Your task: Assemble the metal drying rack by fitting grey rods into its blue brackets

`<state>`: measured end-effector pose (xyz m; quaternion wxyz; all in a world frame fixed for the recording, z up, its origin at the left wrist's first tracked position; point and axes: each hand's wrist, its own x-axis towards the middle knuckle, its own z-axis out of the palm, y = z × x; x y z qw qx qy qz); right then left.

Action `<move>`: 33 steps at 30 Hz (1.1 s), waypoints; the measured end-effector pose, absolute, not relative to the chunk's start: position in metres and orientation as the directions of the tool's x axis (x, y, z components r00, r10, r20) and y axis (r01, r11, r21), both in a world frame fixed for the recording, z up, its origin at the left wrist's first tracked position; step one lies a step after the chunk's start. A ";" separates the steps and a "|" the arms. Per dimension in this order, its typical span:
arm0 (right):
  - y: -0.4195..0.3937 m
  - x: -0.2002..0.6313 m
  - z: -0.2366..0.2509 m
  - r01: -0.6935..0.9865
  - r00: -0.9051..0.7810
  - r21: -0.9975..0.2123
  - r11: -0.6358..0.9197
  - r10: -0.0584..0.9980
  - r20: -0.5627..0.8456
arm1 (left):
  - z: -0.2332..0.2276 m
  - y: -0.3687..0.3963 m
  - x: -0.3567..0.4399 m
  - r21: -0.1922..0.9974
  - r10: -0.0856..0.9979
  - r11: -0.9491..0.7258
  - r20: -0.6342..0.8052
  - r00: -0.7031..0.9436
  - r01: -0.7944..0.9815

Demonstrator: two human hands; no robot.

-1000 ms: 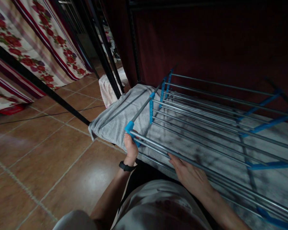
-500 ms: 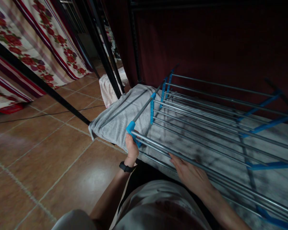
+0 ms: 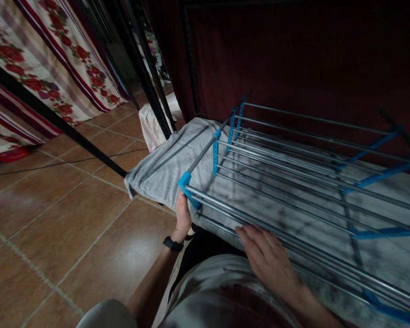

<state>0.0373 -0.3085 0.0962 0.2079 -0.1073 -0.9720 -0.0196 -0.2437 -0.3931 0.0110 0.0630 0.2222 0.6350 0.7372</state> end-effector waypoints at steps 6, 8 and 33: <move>-0.308 0.029 0.034 0.351 -0.927 -0.118 0.929 0.362 0.094 | -0.016 -0.424 -0.243 0.911 0.594 0.053 0.300 -0.747 0.408; -0.301 0.022 0.018 0.424 -0.906 -0.099 0.900 0.423 -0.029 | -0.020 -0.426 -0.246 0.868 0.668 0.122 0.287 -0.687 0.481; -0.279 0.016 -0.014 0.496 -0.865 -0.341 0.799 0.422 -0.269 | -0.013 -0.425 -0.264 0.752 0.809 0.217 0.218 -0.546 0.622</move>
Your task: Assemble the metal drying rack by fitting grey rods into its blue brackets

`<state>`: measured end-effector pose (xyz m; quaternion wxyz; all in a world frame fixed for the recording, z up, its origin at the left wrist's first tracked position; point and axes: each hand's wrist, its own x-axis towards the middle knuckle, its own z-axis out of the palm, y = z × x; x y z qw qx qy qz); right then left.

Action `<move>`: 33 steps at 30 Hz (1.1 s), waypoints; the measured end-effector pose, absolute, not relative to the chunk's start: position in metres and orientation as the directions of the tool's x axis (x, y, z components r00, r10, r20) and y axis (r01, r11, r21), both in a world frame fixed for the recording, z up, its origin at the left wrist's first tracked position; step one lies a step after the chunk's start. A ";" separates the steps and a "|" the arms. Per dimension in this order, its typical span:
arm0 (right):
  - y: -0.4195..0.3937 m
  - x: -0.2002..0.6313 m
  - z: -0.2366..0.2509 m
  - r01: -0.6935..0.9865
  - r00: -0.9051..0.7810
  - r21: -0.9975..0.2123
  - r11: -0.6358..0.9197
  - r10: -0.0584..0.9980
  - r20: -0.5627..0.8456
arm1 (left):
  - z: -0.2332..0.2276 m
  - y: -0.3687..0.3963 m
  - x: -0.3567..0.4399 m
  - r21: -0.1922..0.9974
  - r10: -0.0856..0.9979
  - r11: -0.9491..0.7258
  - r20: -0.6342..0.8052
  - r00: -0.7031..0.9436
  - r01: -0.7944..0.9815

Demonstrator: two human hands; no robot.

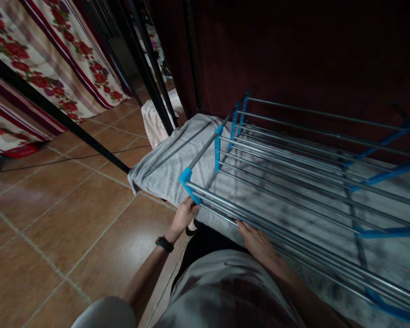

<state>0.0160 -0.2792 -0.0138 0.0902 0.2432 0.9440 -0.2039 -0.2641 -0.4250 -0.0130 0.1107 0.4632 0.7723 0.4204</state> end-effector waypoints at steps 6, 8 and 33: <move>-0.275 0.016 -0.013 0.463 -0.885 -0.354 0.813 0.405 -0.228 | -0.014 -0.425 -0.261 0.755 0.804 0.236 0.202 -0.559 0.612; -0.274 0.016 -0.014 0.444 -0.896 -0.346 0.827 0.401 -0.192 | -0.013 -0.425 -0.262 0.751 0.813 0.239 0.191 -0.550 0.615; -0.311 0.028 0.090 0.351 -0.867 -0.014 0.936 0.331 0.373 | 0.017 -0.417 -0.240 0.904 0.679 0.077 0.261 -0.686 0.421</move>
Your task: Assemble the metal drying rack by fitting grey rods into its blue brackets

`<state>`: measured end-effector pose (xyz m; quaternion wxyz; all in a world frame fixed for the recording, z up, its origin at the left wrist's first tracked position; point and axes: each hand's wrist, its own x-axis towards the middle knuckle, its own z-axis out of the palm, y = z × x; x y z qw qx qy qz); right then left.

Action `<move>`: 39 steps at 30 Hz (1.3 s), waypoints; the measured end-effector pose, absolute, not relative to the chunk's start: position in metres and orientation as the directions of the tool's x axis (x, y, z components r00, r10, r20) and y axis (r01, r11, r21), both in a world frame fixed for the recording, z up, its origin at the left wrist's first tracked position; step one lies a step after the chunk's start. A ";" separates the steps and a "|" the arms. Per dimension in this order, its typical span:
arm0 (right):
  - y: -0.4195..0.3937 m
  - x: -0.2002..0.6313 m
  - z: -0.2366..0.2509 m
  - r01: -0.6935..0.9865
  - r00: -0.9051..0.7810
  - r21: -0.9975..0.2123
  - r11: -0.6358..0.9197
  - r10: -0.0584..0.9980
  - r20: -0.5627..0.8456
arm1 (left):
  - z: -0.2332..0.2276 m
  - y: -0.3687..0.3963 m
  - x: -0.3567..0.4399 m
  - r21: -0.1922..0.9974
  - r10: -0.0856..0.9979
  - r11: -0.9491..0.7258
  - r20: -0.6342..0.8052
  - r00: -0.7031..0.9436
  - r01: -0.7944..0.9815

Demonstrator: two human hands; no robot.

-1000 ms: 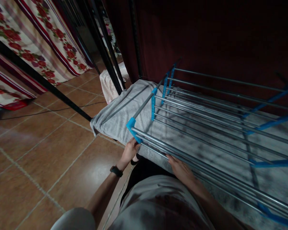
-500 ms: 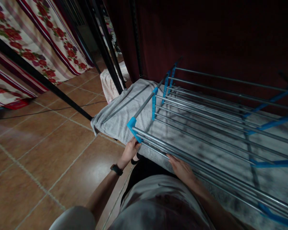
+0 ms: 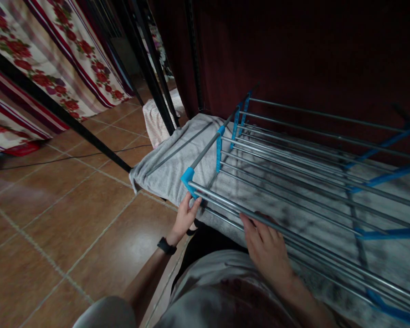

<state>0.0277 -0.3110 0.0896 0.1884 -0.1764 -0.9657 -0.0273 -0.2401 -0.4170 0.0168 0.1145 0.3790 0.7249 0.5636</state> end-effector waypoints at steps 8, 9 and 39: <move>-0.301 0.016 0.103 0.441 -0.891 0.058 0.896 0.430 0.146 | 0.043 -0.390 -0.232 0.915 0.504 -0.012 0.354 -0.788 0.404; -0.301 0.017 0.104 0.433 -0.896 0.052 0.900 0.422 0.140 | 0.044 -0.388 -0.231 0.913 0.491 -0.031 0.368 -0.789 0.407; -0.284 0.027 0.084 0.361 -0.909 0.014 0.933 0.348 0.230 | 0.010 -0.411 -0.244 0.919 0.654 0.117 0.215 -0.725 0.377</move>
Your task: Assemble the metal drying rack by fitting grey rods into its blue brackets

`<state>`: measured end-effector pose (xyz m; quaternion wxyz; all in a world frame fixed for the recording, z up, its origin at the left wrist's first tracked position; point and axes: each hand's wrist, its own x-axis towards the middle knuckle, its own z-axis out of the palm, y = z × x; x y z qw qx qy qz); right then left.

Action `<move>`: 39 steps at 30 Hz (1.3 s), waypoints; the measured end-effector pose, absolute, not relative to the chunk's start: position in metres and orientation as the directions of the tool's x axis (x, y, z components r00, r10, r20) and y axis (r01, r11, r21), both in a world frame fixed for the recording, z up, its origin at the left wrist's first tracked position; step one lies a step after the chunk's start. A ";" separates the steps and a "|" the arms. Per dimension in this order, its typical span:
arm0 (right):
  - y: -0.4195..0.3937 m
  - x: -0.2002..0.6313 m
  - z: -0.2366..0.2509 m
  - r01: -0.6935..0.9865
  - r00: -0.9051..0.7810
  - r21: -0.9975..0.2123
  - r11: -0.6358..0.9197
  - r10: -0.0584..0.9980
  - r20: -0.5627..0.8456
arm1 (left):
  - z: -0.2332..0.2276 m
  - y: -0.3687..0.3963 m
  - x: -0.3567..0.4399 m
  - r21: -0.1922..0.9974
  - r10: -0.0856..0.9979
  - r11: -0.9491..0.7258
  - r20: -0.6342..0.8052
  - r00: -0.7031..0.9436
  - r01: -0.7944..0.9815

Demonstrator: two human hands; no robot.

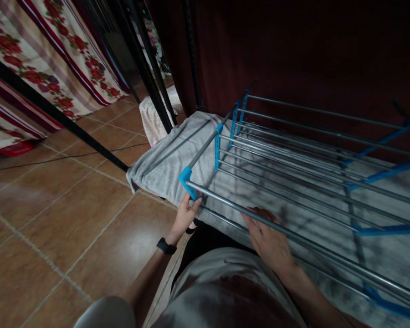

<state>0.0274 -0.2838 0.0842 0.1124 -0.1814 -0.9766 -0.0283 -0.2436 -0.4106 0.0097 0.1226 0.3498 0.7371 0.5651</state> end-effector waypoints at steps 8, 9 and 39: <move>-0.290 0.037 0.046 0.273 -0.916 -0.018 0.962 0.266 0.301 | -0.020 -0.418 -0.249 0.904 0.710 0.164 0.169 -0.684 0.394; -0.291 0.035 0.042 0.261 -0.905 -0.018 0.965 0.252 0.343 | -0.021 -0.419 -0.250 0.899 0.714 0.173 0.167 -0.680 0.402; -0.261 0.066 0.078 0.432 -0.895 0.214 0.876 0.387 0.220 | -0.022 -0.422 -0.256 0.821 0.733 0.274 0.159 -0.662 0.501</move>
